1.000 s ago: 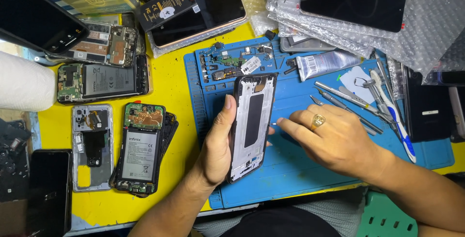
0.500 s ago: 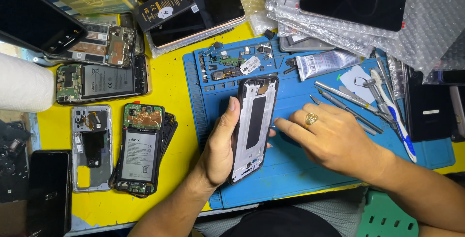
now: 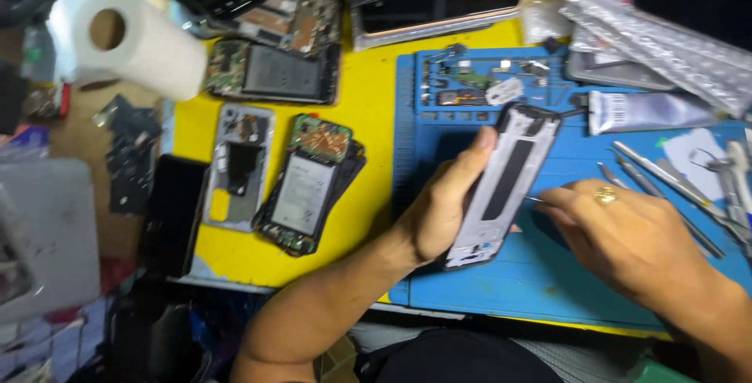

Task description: The person uses a metal spudger to pry and separate the screen assembly from the frame of a disassembled smartphone. They work along the edges of the device, carefully lifting the screen while holding the phone body steady on a blue work mat.

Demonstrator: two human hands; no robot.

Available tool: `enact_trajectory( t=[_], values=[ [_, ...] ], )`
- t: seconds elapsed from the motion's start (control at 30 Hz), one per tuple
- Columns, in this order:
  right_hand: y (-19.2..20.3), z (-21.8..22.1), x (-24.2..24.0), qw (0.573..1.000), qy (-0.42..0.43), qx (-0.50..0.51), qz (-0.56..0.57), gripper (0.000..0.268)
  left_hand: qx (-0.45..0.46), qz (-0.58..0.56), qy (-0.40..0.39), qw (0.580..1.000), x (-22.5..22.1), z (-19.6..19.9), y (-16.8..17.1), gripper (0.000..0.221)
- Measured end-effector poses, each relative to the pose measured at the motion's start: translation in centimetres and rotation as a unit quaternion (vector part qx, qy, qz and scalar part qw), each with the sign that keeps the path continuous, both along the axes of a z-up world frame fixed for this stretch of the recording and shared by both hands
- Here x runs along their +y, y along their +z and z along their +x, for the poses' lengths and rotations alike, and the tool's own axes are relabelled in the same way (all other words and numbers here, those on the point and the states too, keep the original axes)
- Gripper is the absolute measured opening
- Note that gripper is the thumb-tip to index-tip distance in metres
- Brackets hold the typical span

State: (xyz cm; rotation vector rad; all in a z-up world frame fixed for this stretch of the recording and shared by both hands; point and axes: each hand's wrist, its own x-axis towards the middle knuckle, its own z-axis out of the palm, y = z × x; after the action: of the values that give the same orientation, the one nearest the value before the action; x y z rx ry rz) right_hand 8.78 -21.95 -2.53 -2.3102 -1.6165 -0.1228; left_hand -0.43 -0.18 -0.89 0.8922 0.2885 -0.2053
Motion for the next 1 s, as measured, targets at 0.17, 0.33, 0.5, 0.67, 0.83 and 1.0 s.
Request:
enact_trajectory(
  t=[0.17,0.33,0.5,0.67,0.83,1.0],
  values=[
    [0.3,0.2,0.4,0.999,0.012,-0.039,0.005,0.012,0.009,-0.015,-0.009,1.000,0.3,0.0,0.5,0.070],
    [-1.0,0.4,-0.4,0.999,-0.020,-0.026,-0.039,0.018,-0.010,-0.016,-0.016,1.000,0.4,0.0,0.6,0.070],
    [-0.2,0.4,-0.4,0.980,-0.030,0.186,0.068,0.020,0.021,0.002,-0.019,1.000,0.6,0.1,1.1,0.074],
    [1.1,0.5,-0.2,0.981,-0.074,0.107,0.142,0.018,0.018,-0.034,-0.014,0.999,0.3,0.0,0.0,0.066],
    [2.7,2.2,-1.1,0.990,-0.048,-0.002,0.136,0.018,0.096,-0.168,-0.046,0.980,-0.1,0.0,-0.8,0.074],
    [3.8,3.0,-0.8,0.989,-0.001,-0.012,0.148,0.021,0.137,-0.163,-0.050,0.976,0.3,-0.2,0.6,0.089]
  ],
)
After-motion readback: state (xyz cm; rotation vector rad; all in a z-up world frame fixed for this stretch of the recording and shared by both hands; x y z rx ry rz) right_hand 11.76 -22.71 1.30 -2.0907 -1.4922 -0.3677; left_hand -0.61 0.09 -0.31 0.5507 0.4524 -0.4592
